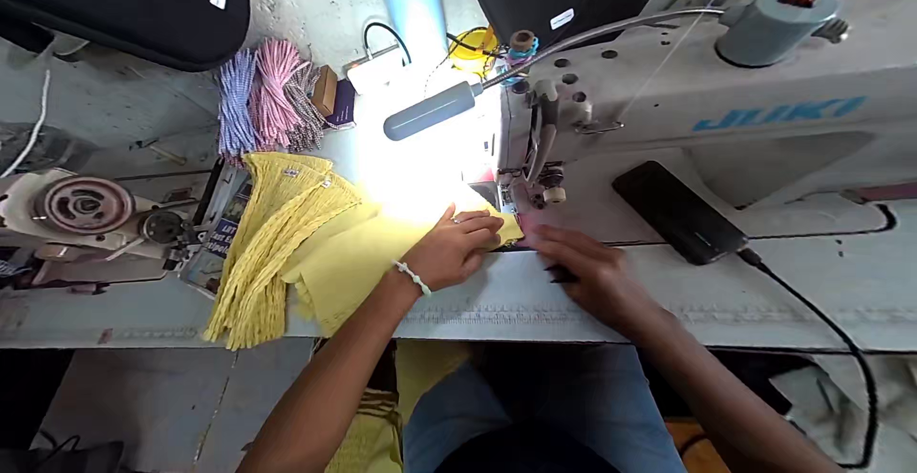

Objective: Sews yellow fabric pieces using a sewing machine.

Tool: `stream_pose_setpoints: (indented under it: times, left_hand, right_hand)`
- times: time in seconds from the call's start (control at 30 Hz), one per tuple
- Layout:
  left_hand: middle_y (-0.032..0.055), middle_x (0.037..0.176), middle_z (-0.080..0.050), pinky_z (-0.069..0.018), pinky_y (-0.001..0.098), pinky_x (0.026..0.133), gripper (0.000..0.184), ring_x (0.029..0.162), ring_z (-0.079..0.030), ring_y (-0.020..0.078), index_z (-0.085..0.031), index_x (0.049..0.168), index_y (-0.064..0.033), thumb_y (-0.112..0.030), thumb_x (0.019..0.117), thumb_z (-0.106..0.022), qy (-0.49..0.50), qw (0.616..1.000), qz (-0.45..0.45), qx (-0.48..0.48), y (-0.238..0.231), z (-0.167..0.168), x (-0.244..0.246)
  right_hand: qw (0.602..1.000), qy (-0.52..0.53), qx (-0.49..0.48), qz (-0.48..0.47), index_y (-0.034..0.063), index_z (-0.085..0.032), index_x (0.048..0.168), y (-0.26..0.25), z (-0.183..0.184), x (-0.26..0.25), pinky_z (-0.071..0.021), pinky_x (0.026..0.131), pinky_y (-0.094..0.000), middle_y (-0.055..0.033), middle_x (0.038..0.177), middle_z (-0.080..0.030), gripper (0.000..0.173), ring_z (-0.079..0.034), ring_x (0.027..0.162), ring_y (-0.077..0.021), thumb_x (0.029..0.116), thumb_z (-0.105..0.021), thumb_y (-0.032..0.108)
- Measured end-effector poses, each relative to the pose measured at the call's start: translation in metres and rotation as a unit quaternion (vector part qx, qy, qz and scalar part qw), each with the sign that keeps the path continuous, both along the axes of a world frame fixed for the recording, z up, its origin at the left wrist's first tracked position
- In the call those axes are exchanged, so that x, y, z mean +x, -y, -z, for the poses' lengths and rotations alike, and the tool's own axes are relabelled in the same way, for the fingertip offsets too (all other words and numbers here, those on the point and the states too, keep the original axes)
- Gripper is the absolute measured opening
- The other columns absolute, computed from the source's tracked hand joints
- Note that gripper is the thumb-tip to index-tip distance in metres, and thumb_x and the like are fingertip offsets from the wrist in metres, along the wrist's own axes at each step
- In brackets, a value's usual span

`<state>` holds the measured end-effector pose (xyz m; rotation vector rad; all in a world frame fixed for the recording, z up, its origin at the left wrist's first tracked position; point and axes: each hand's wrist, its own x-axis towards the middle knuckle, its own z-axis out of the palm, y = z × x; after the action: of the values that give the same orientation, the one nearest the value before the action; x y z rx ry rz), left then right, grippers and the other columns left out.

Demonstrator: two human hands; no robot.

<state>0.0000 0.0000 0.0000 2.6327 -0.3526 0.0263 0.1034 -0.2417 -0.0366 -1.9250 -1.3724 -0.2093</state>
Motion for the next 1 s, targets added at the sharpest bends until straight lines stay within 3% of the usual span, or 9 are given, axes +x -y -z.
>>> stream_pose_setpoints:
  times: [0.1,0.17,0.4,0.67,1.0]
  left_hand:
    - [0.007,0.134,-0.068,-0.0352,0.0649,0.113,0.032,0.136,-0.056,0.0282,-0.071,0.125,-0.0079,-0.018,0.1026,-0.052,0.053,0.998,-0.039,0.024,0.013,0.009,0.002]
    - [0.0072,0.132,-0.069,-0.0374,0.0668,0.111,0.031,0.133,-0.058,0.0298,-0.072,0.126,-0.0097,-0.016,0.1022,-0.054,0.099,0.993,-0.053,0.033,0.014,0.019,0.003]
    - [0.0083,0.131,-0.069,-0.0422,0.0652,0.107,0.024,0.132,-0.059,0.0301,-0.075,0.117,-0.0106,-0.014,0.098,-0.061,0.129,0.991,-0.011,0.027,-0.009,0.022,0.029]
    - [0.0063,0.135,-0.067,-0.0424,0.0672,0.104,0.027,0.134,-0.058,0.0274,-0.074,0.12,-0.0122,-0.015,0.0962,-0.062,0.123,0.991,-0.02,0.047,-0.011,0.024,0.028]
    - [0.01,0.138,-0.065,-0.0469,0.0625,0.099,0.03,0.134,-0.057,0.0319,-0.074,0.122,-0.0082,-0.009,0.0957,-0.061,0.118,0.992,-0.018,0.03,-0.019,0.024,0.038]
  right_hand:
    - [0.997,0.059,-0.055,-0.012,0.0036,-0.075,0.107,-0.021,0.006,-0.005,-0.0582,0.06,-0.0429,-0.0124,0.125,-0.073,0.019,-0.074,0.083,-0.0327,0.0931,-0.062,0.005]
    - [0.994,0.077,-0.073,0.004,0.0026,-0.074,0.106,-0.023,0.006,-0.006,-0.0565,0.057,-0.0421,-0.0121,0.126,-0.073,0.022,-0.073,0.079,-0.0331,0.0872,-0.064,-0.001]
    - [0.994,0.064,-0.088,0.03,0.0006,-0.074,0.109,-0.034,-0.001,-0.002,-0.0586,0.061,-0.0447,-0.016,0.122,-0.073,0.023,-0.075,0.082,-0.0349,0.0888,-0.064,-0.003]
    - [0.989,0.082,-0.099,0.067,0.0015,-0.074,0.106,-0.036,0.004,-0.01,-0.0548,0.055,-0.0408,-0.0132,0.124,-0.073,0.019,-0.072,0.077,-0.0327,0.0887,-0.066,-0.002]
    - [0.985,0.093,-0.129,0.066,0.0004,-0.073,0.109,-0.045,0.0,0.004,-0.0533,0.054,-0.0447,-0.0137,0.13,-0.07,0.028,-0.071,0.077,-0.0352,0.0827,-0.07,-0.008]
